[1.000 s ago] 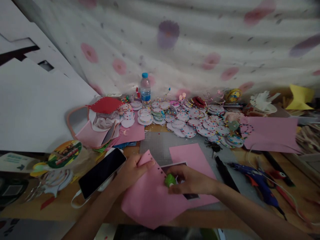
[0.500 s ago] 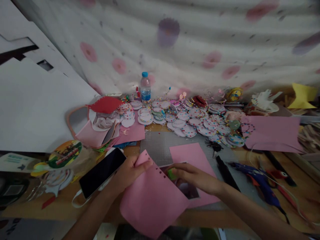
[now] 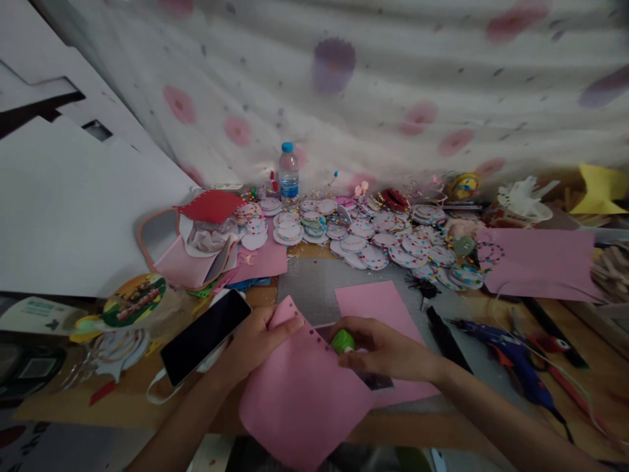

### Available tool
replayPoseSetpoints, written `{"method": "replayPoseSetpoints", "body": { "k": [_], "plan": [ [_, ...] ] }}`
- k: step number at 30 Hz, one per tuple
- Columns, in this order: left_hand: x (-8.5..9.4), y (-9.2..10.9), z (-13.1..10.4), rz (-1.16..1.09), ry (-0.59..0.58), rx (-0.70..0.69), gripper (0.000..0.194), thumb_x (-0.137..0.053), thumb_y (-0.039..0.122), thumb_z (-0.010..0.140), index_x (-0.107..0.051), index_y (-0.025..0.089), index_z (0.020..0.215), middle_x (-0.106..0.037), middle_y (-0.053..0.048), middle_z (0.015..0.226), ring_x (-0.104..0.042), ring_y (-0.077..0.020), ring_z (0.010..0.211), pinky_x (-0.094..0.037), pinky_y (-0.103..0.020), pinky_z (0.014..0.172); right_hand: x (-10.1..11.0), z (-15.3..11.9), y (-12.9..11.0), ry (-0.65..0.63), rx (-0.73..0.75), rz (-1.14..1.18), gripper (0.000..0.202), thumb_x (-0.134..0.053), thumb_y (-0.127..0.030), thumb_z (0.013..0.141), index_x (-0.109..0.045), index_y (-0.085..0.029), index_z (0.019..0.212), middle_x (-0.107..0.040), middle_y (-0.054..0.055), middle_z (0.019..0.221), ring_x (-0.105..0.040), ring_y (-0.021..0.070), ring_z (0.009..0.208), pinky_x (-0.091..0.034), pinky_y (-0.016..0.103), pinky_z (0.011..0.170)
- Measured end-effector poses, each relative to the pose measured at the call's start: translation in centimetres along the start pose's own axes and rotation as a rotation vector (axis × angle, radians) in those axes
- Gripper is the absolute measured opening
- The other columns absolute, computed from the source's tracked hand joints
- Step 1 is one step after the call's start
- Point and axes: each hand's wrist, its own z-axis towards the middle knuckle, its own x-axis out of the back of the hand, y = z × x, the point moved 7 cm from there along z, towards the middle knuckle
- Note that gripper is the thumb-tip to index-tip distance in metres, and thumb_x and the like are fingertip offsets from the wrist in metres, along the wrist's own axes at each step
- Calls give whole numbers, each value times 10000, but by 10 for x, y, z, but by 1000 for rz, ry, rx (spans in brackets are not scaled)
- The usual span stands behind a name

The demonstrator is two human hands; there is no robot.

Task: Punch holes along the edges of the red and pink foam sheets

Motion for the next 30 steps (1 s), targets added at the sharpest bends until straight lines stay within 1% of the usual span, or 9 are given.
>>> {"method": "replayPoseSetpoints", "body": {
  "k": [5, 9, 13, 20, 23, 27, 29, 30],
  "plan": [
    [0, 6, 1, 50, 10, -41, 363, -597, 500, 765, -602, 138, 736, -607, -21, 685, -561, -184, 652, -391, -234, 547, 1, -3, -11, 26, 28, -247, 294, -619, -370, 798, -617, -173, 1016, -582, 18, 835, -514, 133, 741, -405, 234, 637],
    [0, 7, 3, 81, 25, -59, 355, -596, 486, 766, -612, 134, 726, -604, -25, 691, -555, -185, 666, -395, -235, 558, 4, -4, -18, 58, 56, -383, 292, -629, -346, 791, -620, -189, 1037, -609, 20, 856, -531, 144, 761, -403, 242, 654],
    [-1, 8, 4, 79, 19, -69, 351, -594, 479, 766, -624, 130, 737, -609, -29, 705, -552, -186, 676, -397, -236, 563, 5, -4, -22, 79, 50, -477, 285, -637, -331, 785, -619, -198, 1036, -616, 20, 865, -536, 152, 768, -406, 252, 675],
    [-2, 9, 2, 44, 5, -33, 363, -598, 494, 759, -608, 134, 715, -593, -15, 670, -550, -178, 646, -382, -228, 536, 3, -5, -27, 100, 56, -561, 292, -637, -345, 782, -619, -201, 1035, -614, 35, 883, -540, 174, 808, -404, 271, 716],
    [-1, 9, 3, 54, 20, -30, 366, -604, 499, 755, -606, 136, 712, -593, -13, 670, -553, -180, 654, -391, -232, 550, 1, -4, -25, 54, 38, -456, 291, -640, -356, 775, -623, -193, 1016, -594, 20, 846, -517, 154, 765, -397, 254, 682],
    [-1, 7, 3, 22, 26, -14, 372, -614, 505, 746, -629, 133, 752, -630, -31, 704, -574, -195, 670, -400, -237, 558, -8, 2, -13, -82, -13, -109, 322, -652, -349, 763, -614, -187, 1039, -505, -25, 752, -450, 97, 648, -362, 202, 562],
    [-2, 6, 3, 6, 25, -9, 372, -617, 505, 743, -624, 133, 742, -626, -30, 693, -574, -196, 665, -400, -236, 551, -11, 5, -5, -111, -47, 66, 348, -688, -329, 729, -610, -184, 1036, -485, -37, 740, -449, 84, 634, -369, 193, 557],
    [-2, 6, 3, -2, 26, -8, 371, -618, 504, 743, -620, 133, 735, -620, -28, 686, -574, -195, 664, -400, -235, 549, -11, 6, -2, -103, -61, 136, 376, -714, -320, 702, -606, -183, 1035, -494, -36, 756, -465, 84, 648, -385, 194, 576]
  ]
}}
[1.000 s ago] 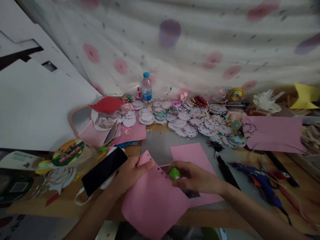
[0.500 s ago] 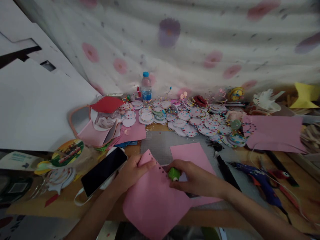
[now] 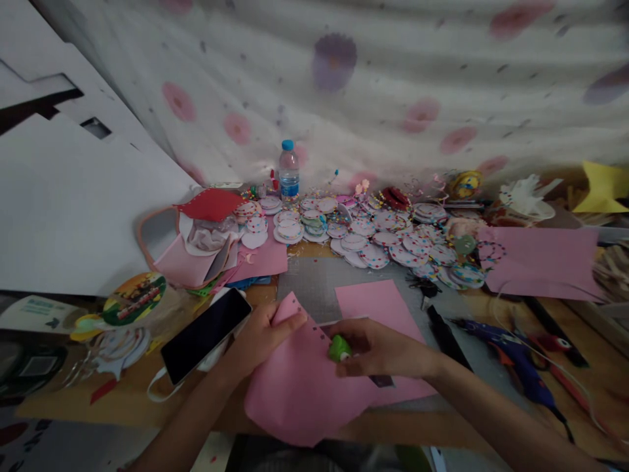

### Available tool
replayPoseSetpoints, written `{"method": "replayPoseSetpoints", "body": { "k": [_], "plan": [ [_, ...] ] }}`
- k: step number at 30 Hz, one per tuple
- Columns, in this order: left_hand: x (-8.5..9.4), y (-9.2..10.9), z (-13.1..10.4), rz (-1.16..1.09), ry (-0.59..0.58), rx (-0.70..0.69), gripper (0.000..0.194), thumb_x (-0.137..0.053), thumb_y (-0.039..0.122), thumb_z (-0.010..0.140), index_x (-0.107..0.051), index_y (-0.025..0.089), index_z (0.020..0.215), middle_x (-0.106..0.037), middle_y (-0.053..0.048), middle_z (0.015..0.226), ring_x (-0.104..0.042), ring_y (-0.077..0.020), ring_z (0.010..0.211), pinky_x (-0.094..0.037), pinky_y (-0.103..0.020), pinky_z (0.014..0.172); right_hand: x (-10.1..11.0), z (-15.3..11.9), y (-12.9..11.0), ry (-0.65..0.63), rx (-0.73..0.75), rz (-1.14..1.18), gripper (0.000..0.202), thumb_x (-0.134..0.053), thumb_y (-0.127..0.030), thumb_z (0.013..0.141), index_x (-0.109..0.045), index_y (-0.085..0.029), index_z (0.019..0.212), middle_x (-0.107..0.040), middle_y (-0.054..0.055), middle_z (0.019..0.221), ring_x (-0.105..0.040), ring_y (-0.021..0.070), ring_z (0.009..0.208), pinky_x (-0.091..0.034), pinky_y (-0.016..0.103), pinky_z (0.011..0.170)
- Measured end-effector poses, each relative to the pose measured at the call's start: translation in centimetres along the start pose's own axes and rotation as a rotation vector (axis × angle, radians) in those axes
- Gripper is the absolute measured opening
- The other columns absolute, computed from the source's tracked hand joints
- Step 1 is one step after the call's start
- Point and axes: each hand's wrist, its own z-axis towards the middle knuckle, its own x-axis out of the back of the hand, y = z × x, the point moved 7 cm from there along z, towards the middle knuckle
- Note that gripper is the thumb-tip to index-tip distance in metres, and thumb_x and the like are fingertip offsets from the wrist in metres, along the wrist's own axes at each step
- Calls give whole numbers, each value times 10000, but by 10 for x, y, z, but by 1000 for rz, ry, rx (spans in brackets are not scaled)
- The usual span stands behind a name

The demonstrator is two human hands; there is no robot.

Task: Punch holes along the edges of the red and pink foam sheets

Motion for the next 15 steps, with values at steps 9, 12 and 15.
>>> {"method": "replayPoseSetpoints", "body": {
  "k": [9, 12, 15],
  "plan": [
    [-6, -6, -2, -91, -27, 56, 368, -624, 500, 741, -603, 133, 755, -605, -15, 669, -562, -178, 634, -400, -233, 533, 4, 0, 11, -4, -85, 73, 289, -781, -340, 615, -607, -160, 760, -517, -46, 683, -455, 73, 597, -389, 198, 576],
    [-5, -3, -2, -85, -19, 43, 367, -625, 497, 741, -599, 132, 732, -592, -9, 659, -555, -172, 629, -400, -232, 537, 5, -1, 11, 4, -90, 30, 286, -775, -352, 617, -616, -158, 754, -515, -47, 669, -445, 71, 581, -365, 187, 541],
    [-3, 0, -2, -65, -12, 24, 364, -623, 496, 740, -606, 132, 734, -595, -10, 663, -559, -178, 639, -401, -234, 539, 5, -1, 12, 8, -90, 26, 279, -771, -348, 625, -625, -152, 760, -516, -48, 658, -436, 64, 568, -337, 178, 522]
  ]
}}
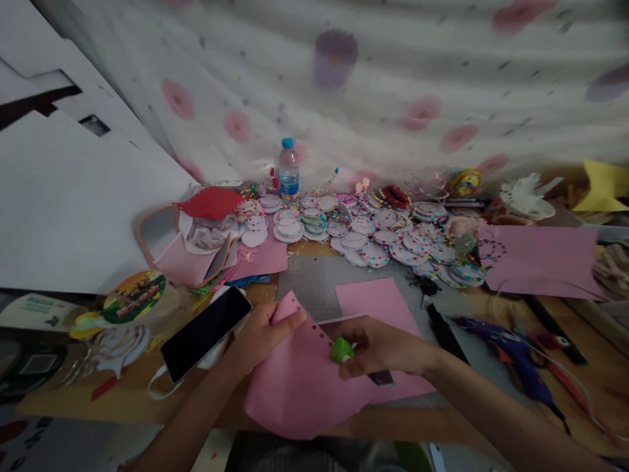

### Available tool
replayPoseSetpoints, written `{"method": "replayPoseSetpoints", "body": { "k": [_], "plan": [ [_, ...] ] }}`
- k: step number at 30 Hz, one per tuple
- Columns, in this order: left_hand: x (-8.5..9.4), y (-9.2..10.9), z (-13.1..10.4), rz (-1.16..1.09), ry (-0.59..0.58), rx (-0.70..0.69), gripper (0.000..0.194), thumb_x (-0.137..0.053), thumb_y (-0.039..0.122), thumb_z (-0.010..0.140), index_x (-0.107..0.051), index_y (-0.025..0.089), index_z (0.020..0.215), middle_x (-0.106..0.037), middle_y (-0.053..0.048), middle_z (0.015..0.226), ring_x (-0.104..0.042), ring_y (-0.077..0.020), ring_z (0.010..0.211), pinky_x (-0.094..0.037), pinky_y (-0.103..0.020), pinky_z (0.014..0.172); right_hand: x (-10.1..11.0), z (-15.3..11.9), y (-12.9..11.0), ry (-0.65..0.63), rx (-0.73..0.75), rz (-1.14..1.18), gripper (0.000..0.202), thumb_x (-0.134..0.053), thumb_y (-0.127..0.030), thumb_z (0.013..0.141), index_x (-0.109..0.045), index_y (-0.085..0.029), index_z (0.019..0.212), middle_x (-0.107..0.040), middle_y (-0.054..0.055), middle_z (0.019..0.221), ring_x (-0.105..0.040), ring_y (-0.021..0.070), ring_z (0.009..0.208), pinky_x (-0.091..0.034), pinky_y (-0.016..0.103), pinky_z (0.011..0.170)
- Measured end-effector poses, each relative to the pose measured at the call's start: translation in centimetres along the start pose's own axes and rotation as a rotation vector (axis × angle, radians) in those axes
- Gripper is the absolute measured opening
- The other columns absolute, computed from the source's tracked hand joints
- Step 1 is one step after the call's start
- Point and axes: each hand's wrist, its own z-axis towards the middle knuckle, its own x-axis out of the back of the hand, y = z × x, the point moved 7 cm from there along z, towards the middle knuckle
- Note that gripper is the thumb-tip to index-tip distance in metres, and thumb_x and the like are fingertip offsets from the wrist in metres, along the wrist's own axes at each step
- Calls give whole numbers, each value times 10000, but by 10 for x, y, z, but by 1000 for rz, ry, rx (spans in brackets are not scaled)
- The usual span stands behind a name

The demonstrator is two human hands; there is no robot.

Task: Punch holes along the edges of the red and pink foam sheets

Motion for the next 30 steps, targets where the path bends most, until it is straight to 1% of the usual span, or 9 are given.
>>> {"method": "replayPoseSetpoints", "body": {
  "k": [6, 13, 20, 25, 27, 30],
  "plan": [
    [3, 2, 0, 74, 24, -5, 369, -617, 493, 740, -630, 126, 776, -625, -34, 708, -577, -206, 691, -410, -246, 559, -1, 2, -1, 14, 2, 13, 266, -763, -334, 635, -624, -155, 775, -520, -37, 684, -445, 74, 598, -358, 194, 566],
    [0, 4, 1, 107, 13, -3, 364, -611, 476, 742, -637, 115, 782, -637, -51, 725, -578, -211, 689, -410, -250, 551, -6, 3, -10, 21, 24, 17, 264, -748, -318, 630, -621, -143, 780, -503, -30, 684, -434, 85, 608, -349, 212, 575],
    [1, 4, 1, 98, 18, -27, 345, -607, 476, 747, -614, 132, 730, -598, -21, 676, -555, -183, 646, -398, -235, 535, -6, 2, -17, 58, 56, -38, 252, -734, -326, 628, -594, -141, 725, -477, -33, 648, -403, 87, 586, -318, 215, 545],
    [2, 5, 1, 144, 38, -23, 346, -607, 472, 736, -621, 127, 722, -593, -21, 674, -552, -188, 659, -392, -230, 533, -9, 1, -16, 79, 71, -88, 228, -708, -317, 651, -583, -143, 731, -450, -40, 634, -371, 86, 572, -297, 214, 523],
    [2, 8, 0, 170, 34, -20, 341, -602, 463, 736, -617, 123, 710, -589, -20, 673, -541, -182, 654, -384, -227, 526, -12, 1, -14, 88, 84, -69, 224, -702, -301, 650, -559, -143, 721, -451, -39, 644, -373, 86, 579, -296, 212, 526],
    [1, 10, -2, 206, 27, -19, 321, -605, 439, 738, -609, 123, 685, -578, -9, 656, -528, -172, 643, -369, -220, 521, -15, 3, -7, 99, 67, -38, 238, -700, -293, 639, -516, -148, 683, -430, -45, 628, -349, 82, 565, -284, 209, 510]
  ]
}}
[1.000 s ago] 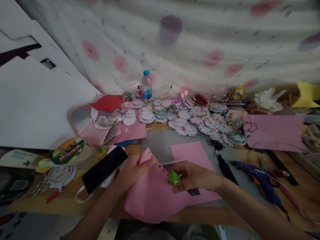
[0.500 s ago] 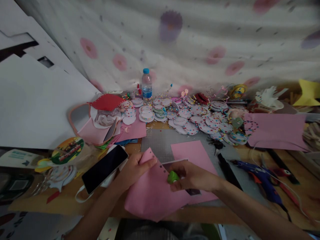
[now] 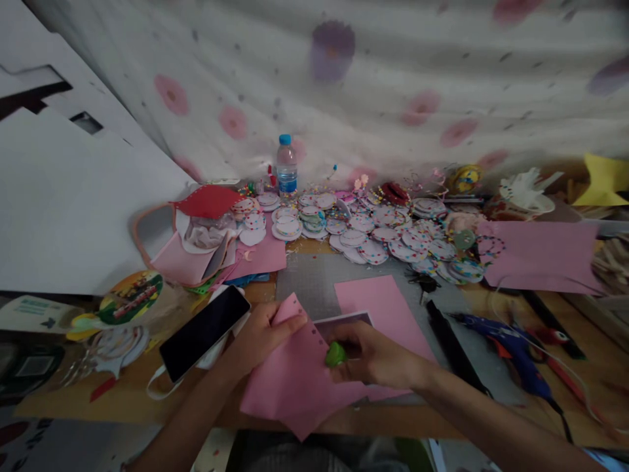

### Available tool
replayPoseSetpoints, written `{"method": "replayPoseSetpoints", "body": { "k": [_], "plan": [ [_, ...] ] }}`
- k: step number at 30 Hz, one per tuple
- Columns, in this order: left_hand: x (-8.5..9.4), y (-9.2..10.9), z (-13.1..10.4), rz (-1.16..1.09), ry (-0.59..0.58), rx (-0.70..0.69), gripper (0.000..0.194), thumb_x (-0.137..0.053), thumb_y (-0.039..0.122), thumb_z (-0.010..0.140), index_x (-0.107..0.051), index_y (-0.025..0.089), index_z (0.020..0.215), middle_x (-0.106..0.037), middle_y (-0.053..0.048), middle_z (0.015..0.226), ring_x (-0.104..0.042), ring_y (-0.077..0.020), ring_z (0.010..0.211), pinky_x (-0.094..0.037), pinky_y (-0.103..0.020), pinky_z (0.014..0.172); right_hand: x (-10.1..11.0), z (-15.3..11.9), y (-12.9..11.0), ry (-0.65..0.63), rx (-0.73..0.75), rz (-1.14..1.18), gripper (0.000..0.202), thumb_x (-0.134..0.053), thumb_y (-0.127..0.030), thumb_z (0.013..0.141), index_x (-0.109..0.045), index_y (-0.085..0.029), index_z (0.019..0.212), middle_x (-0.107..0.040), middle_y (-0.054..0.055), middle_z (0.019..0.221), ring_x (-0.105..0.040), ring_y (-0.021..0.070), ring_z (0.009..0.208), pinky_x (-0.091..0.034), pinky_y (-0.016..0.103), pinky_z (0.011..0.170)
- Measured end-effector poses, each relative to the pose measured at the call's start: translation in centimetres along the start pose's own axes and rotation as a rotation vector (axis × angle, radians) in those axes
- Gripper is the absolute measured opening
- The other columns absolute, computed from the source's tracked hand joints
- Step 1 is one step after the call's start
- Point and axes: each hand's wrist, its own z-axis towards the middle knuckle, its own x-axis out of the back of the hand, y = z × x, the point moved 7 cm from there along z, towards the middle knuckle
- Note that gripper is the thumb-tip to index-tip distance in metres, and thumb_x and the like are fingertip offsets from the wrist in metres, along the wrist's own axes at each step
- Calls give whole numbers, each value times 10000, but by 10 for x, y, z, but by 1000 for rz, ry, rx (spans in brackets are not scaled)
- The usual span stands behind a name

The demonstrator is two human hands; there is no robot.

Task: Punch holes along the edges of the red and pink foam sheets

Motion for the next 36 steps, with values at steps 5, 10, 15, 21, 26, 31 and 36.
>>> {"method": "replayPoseSetpoints", "body": {
  "k": [5, 10, 15, 21, 26, 31, 36],
  "plan": [
    [-4, -8, 0, -89, -41, 10, 323, -606, 446, 749, -622, 125, 719, -595, -8, 658, -548, -175, 641, -383, -222, 523, 0, 5, 10, 9, 15, 0, 247, -708, -314, 646, -528, -146, 667, -409, -55, 597, -329, 76, 543, -271, 206, 496],
    [-4, -22, -1, -175, -37, 51, 329, -633, 454, 742, -637, 127, 776, -635, -23, 699, -582, -187, 657, -404, -226, 527, 5, 8, 19, -14, 5, -83, 289, -712, -387, 685, -564, -140, 707, -403, -62, 587, -338, 71, 533, -274, 189, 473],
    [-3, -36, -10, -336, -37, 146, 331, -647, 475, 742, -620, 148, 792, -635, -7, 695, -594, -165, 630, -423, -223, 543, 20, -6, 1, 110, 137, -210, 288, -582, -438, 817, -589, -160, 890, -541, -10, 748, -485, 113, 670, -389, 212, 594],
    [8, -51, -25, -491, 131, 255, 363, -700, 479, 686, -635, 149, 822, -662, -31, 706, -622, -185, 632, -445, -236, 540, 21, -25, -11, 252, 254, -573, 274, -527, -423, 865, -571, -181, 987, -613, 45, 891, -545, 190, 851, -422, 305, 765],
    [5, -52, -32, -585, 131, 262, 404, -679, 507, 700, -690, 156, 900, -722, -73, 810, -662, -229, 736, -492, -266, 626, 28, -37, 9, 472, 397, -507, 271, -475, -401, 890, -540, -220, 1081, -608, 68, 1063, -420, 256, 1177, -253, 436, 1032],
    [-8, -49, -37, -660, 63, 224, 439, -634, 530, 745, -708, 161, 970, -737, -89, 874, -673, -251, 811, -509, -280, 676, 33, -45, 26, 665, 500, -120, 324, -330, -446, 934, -531, -225, 1062, -605, 74, 1009, -566, 225, 926, -441, 358, 806],
    [0, -36, -36, -560, 190, 70, 494, -592, 553, 769, -687, 161, 1055, -708, -100, 1029, -627, -281, 993, -497, -299, 786, 32, -45, 9, 741, 608, -220, 359, -394, -510, 895, -568, -222, 1021, -612, 59, 919, -542, 235, 938, -403, 364, 855]
  ]
}}
